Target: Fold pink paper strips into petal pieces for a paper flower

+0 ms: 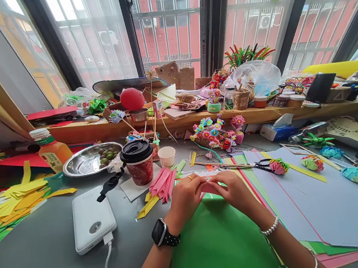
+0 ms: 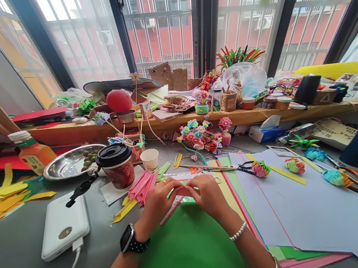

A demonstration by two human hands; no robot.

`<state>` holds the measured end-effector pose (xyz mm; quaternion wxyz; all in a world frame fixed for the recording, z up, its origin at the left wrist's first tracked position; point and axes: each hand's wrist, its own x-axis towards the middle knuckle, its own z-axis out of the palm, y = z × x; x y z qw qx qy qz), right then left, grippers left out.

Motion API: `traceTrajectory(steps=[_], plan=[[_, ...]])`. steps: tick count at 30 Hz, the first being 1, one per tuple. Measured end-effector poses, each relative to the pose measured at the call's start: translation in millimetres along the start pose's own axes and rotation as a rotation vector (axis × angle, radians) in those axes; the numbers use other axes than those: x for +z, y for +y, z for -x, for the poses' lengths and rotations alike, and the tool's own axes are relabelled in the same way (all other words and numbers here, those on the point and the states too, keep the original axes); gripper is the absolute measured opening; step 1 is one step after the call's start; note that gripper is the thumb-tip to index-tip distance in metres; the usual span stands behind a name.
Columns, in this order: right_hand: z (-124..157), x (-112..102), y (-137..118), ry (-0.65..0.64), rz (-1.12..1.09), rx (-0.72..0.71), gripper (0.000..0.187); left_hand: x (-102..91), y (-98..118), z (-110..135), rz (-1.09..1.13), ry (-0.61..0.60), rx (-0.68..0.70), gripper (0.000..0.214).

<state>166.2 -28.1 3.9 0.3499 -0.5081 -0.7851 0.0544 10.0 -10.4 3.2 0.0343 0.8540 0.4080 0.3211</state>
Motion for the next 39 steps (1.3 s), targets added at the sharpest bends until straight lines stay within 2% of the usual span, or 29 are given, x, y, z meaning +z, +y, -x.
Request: traceTrajectory(steps=[6,11,13,15,18,22,30,34,37,39], plan=[[-1.7,-4.7,10.0,0.064,0.11,0.066,0.016,-10.5,-6.8,-1.2,-0.054,0.079,-0.044,0.015],[-2.9,-14.2,25.5,0.156,0.193,0.178,0.018,-19.6,-16.8,-0.9,-0.062,0.153,-0.095,0.012],[-3.4,-16.4,25.6,0.214,0.147,0.191,0.019,-20.2,-17.8,-0.5,-0.055,0.165,-0.113,0.012],[-3.8,-16.0,20.5,0.244,0.058,0.132,0.018,-18.0,-15.2,-0.1,-0.044,0.147,-0.102,0.013],[-3.6,-10.4,8.1,0.147,0.009,-0.002,0.017,-10.8,-6.5,0.2,-0.022,0.081,-0.037,0.014],[-2.1,-2.6,-1.3,0.051,0.006,0.0,0.012,-4.4,1.2,0.1,0.001,0.06,0.013,0.015],[-3.2,-11.5,9.6,0.131,0.05,0.058,0.015,-16.2,-11.5,-0.9,-0.027,0.162,-0.069,0.014],[-3.5,-11.2,7.7,0.11,0.012,-0.004,0.013,-16.2,-11.4,-1.0,-0.022,0.231,-0.055,0.015],[-2.1,-6.1,3.5,0.066,0.007,-0.086,0.014,-9.9,-6.4,-0.8,-0.023,0.151,0.053,0.016],[-1.2,-3.4,2.2,0.061,0.006,-0.099,0.015,-5.3,-4.0,-0.5,-0.034,0.094,0.068,0.016]])
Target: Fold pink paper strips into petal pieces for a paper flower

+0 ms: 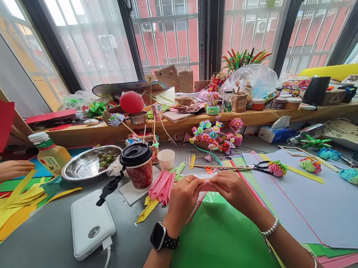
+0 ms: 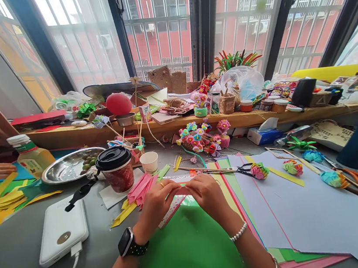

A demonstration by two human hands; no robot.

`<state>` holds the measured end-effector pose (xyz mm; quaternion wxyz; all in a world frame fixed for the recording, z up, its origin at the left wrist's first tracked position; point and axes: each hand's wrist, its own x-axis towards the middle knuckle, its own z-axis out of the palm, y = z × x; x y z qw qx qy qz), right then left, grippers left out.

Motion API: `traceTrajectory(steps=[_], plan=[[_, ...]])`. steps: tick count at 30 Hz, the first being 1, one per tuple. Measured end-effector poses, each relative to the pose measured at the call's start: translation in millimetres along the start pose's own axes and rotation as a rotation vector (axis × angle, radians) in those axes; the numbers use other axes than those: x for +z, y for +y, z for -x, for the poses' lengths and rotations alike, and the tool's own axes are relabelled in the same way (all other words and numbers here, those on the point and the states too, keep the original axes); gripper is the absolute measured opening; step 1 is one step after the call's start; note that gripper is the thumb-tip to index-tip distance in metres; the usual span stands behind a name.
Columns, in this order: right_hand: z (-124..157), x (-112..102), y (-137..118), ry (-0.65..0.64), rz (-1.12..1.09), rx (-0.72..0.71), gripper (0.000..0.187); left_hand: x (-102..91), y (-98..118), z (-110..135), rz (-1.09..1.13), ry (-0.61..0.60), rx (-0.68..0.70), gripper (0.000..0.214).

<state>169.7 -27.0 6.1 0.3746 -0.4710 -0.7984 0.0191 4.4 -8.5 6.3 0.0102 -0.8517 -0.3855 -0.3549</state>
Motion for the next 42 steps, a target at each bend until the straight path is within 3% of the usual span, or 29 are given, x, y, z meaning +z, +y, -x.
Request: traceTrajectory(steps=[4,16,20,23,26,36,42], plan=[[-0.1,-0.8,2.1,0.022,0.019,0.042,0.014,2.5,-0.6,0.6,-0.034,0.001,-0.015,0.017],[1.3,-7.4,19.3,0.248,0.152,0.262,0.02,-7.9,-5.6,-0.4,-0.111,0.06,-0.046,0.015],[-0.9,-9.5,13.1,0.301,0.048,0.199,0.019,-8.6,-5.0,-0.6,-0.1,0.091,-0.04,0.015],[-2.5,-7.5,5.7,0.171,0.045,0.033,0.019,-4.8,-0.9,-0.7,-0.067,0.065,0.003,0.015],[-2.4,-3.4,2.4,0.085,0.056,-0.003,0.012,-2.6,2.1,-0.9,-0.039,0.043,0.018,0.014],[-0.9,-5.7,12.7,0.143,0.11,0.044,0.015,-17.4,-16.0,-1.5,-0.087,0.156,-0.131,0.015],[-1.1,-2.2,2.7,0.054,0.049,-0.049,0.015,-7.8,-2.5,-1.3,-0.01,0.045,0.015,0.013]])
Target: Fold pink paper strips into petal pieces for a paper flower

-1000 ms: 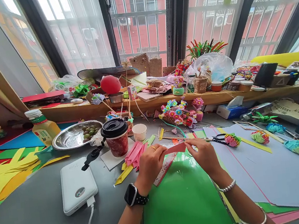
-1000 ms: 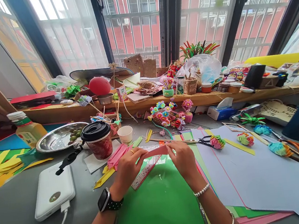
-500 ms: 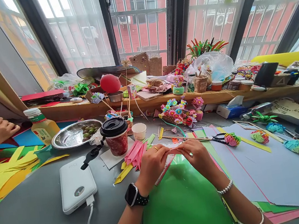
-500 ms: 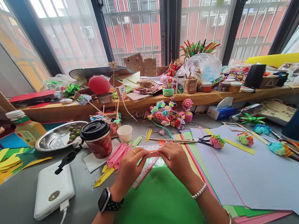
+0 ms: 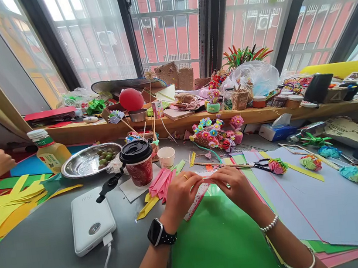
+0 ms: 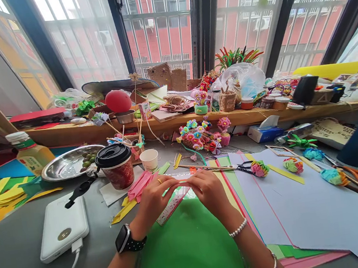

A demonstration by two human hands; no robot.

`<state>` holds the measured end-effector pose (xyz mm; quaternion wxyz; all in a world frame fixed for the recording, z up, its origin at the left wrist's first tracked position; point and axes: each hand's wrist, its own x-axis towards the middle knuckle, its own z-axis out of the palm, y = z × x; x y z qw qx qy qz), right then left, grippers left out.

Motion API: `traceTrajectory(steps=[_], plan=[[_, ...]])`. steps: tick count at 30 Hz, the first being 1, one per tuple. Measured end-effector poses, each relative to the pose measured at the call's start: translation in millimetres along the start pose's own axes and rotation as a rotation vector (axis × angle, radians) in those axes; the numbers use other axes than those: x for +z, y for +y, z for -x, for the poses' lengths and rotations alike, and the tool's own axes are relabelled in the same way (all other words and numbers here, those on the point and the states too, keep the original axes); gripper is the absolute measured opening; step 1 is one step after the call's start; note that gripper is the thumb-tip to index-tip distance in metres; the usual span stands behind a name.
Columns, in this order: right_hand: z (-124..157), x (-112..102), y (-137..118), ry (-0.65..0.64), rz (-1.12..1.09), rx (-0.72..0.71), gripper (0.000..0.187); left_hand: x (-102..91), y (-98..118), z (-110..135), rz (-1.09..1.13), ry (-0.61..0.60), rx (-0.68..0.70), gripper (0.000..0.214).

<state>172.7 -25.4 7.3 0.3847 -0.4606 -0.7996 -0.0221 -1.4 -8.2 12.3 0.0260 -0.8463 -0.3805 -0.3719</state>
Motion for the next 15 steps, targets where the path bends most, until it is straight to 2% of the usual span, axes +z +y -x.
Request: traceTrajectory(steps=[3,7,11,15], plan=[[1.0,-0.1,0.2,0.009,0.012,0.034,0.015,1.9,1.6,0.3,-0.015,-0.009,0.009,0.013],[2.4,-0.6,6.9,0.097,0.091,0.141,0.016,0.5,0.4,0.0,-0.042,0.018,-0.015,0.012],[4.0,-0.8,13.9,0.141,0.159,0.201,0.019,-0.1,0.1,0.0,-0.041,-0.016,-0.002,0.012],[4.5,-4.3,21.3,0.22,0.171,0.258,0.021,-1.0,-3.5,0.8,-0.058,0.023,-0.041,0.012]])
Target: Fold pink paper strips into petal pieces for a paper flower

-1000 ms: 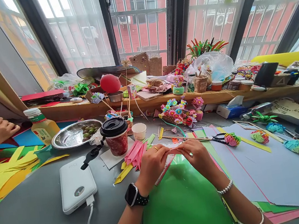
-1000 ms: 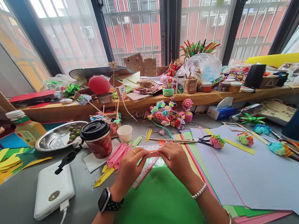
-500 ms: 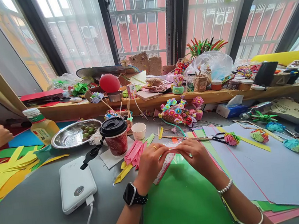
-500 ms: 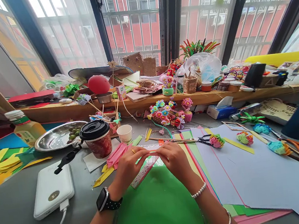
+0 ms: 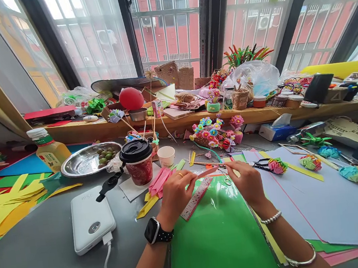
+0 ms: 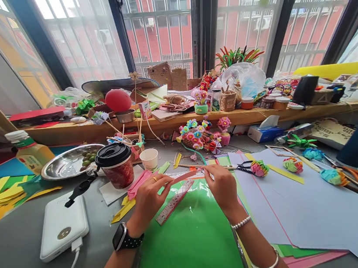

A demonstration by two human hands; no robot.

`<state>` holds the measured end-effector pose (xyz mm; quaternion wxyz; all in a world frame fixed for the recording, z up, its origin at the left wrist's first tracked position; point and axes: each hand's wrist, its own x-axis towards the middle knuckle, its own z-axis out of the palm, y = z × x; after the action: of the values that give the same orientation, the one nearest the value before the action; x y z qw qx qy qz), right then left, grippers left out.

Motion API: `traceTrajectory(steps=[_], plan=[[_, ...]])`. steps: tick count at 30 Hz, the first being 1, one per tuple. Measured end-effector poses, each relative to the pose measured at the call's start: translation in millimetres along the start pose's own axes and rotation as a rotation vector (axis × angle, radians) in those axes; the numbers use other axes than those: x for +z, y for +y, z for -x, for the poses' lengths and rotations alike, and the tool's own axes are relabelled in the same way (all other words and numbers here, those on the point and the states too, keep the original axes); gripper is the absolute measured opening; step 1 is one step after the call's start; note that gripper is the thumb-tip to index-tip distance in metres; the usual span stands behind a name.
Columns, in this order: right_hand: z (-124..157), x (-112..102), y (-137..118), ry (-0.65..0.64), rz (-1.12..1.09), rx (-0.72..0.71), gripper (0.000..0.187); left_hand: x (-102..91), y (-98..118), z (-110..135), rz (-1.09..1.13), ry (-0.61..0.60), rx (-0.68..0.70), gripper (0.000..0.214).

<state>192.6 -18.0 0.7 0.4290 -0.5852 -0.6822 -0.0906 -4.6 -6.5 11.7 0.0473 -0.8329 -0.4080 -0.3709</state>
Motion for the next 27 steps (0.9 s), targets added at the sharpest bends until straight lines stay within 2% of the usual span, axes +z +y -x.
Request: traceTrajectory(steps=[2,4,7,10,27], plan=[[-1.0,-0.6,0.6,0.047,-0.042,-0.01,0.02,-0.2,-1.2,0.1,0.001,0.018,-0.012,0.012],[-0.9,0.3,-3.0,0.049,-0.096,-0.09,0.019,0.5,-0.2,0.0,0.01,0.012,0.002,0.011],[1.6,3.9,-13.2,-0.047,-0.129,-0.258,0.02,3.0,4.1,0.0,0.039,-0.009,0.055,0.011],[4.3,6.8,-20.4,-0.115,-0.123,-0.329,0.015,5.5,6.8,0.4,0.07,-0.024,0.085,0.012],[2.8,8.1,-8.7,-0.079,-0.05,-0.295,0.015,6.6,-9.2,2.3,-0.087,0.078,-0.124,0.016]])
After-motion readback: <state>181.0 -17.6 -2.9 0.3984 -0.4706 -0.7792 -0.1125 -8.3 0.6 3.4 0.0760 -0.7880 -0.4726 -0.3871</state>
